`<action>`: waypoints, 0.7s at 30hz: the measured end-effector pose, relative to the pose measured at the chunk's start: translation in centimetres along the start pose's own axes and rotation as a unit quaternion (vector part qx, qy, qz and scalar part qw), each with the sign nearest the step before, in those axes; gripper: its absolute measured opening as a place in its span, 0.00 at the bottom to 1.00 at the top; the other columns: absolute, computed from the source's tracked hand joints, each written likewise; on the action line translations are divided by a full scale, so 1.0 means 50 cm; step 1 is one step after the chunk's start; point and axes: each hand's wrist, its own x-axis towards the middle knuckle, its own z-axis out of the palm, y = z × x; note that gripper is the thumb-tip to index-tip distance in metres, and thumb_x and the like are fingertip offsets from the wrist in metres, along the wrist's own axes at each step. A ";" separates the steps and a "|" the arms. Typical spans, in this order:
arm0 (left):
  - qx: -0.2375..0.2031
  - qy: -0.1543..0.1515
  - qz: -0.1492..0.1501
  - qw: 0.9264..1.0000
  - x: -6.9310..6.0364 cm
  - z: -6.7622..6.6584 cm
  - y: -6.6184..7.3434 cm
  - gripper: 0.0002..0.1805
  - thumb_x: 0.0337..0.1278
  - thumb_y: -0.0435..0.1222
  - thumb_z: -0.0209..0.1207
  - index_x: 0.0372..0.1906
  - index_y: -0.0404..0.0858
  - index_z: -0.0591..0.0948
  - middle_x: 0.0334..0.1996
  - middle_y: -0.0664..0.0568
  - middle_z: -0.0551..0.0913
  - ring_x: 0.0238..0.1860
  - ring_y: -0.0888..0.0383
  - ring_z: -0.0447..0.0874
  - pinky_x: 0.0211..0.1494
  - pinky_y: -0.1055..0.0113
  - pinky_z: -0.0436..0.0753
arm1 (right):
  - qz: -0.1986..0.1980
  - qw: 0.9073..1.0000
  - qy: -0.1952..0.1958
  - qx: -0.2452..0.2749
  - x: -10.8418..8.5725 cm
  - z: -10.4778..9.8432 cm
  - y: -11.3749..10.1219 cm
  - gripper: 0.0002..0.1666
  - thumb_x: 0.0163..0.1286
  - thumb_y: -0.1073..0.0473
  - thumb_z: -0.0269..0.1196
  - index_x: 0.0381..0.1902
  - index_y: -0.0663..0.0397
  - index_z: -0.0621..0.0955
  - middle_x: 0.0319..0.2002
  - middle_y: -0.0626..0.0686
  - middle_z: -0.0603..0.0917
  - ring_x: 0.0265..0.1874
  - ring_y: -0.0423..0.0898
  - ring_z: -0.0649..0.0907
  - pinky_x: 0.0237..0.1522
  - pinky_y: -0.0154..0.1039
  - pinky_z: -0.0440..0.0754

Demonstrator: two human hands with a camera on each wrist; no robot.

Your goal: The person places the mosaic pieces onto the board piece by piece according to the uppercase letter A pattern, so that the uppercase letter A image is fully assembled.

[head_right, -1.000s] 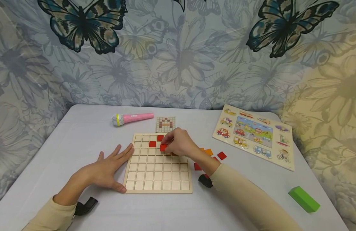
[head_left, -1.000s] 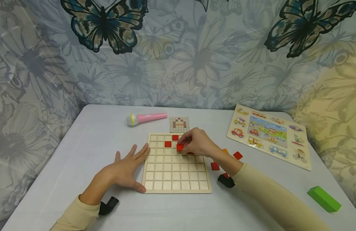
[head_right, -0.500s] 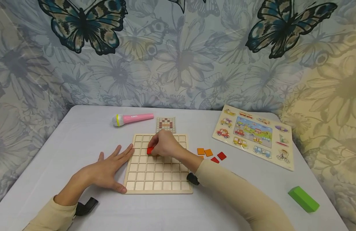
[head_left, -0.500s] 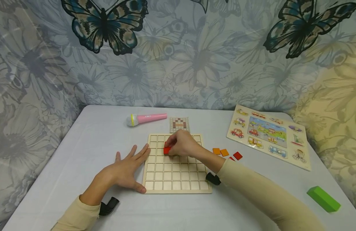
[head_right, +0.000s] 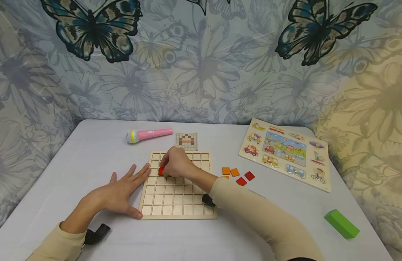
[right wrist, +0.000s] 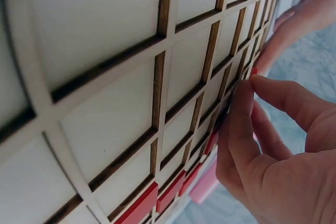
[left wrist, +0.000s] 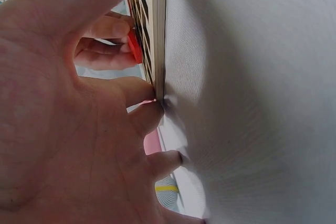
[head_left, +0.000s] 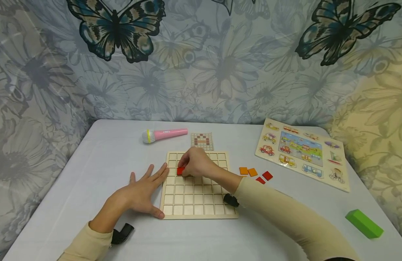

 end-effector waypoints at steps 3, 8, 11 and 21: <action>0.001 0.000 0.000 1.000 0.000 0.000 0.000 0.78 0.31 0.64 0.80 0.86 0.44 0.47 0.87 0.52 0.38 0.84 0.33 0.33 0.66 0.13 0.36 | 0.006 1.000 0.002 -0.004 0.004 0.002 -0.004 0.11 0.50 0.70 0.78 0.32 0.52 0.92 0.27 0.46 0.89 0.30 0.42 0.83 0.32 0.32 0.82; 0.000 0.000 0.001 1.000 -0.001 -0.001 0.001 0.78 0.31 0.64 0.80 0.86 0.43 0.47 0.87 0.51 0.38 0.84 0.32 0.34 0.66 0.12 0.36 | 0.012 1.000 0.000 -0.007 0.007 0.004 -0.007 0.12 0.50 0.72 0.77 0.31 0.53 0.92 0.26 0.47 0.89 0.29 0.43 0.83 0.31 0.32 0.81; 0.002 0.001 0.003 1.000 -0.001 -0.002 0.001 0.78 0.31 0.64 0.80 0.86 0.43 0.47 0.87 0.51 0.38 0.84 0.32 0.34 0.65 0.12 0.37 | 0.010 1.000 0.000 -0.012 0.007 0.004 -0.009 0.11 0.50 0.71 0.77 0.32 0.54 0.92 0.26 0.47 0.89 0.29 0.43 0.83 0.30 0.32 0.81; 0.002 0.000 0.004 1.000 -0.001 -0.003 0.002 0.78 0.31 0.65 0.80 0.86 0.43 0.48 0.87 0.52 0.39 0.84 0.32 0.34 0.65 0.12 0.37 | 0.007 1.000 0.001 -0.027 0.005 0.004 -0.012 0.12 0.50 0.70 0.79 0.33 0.53 0.92 0.27 0.46 0.89 0.31 0.43 0.82 0.32 0.32 0.81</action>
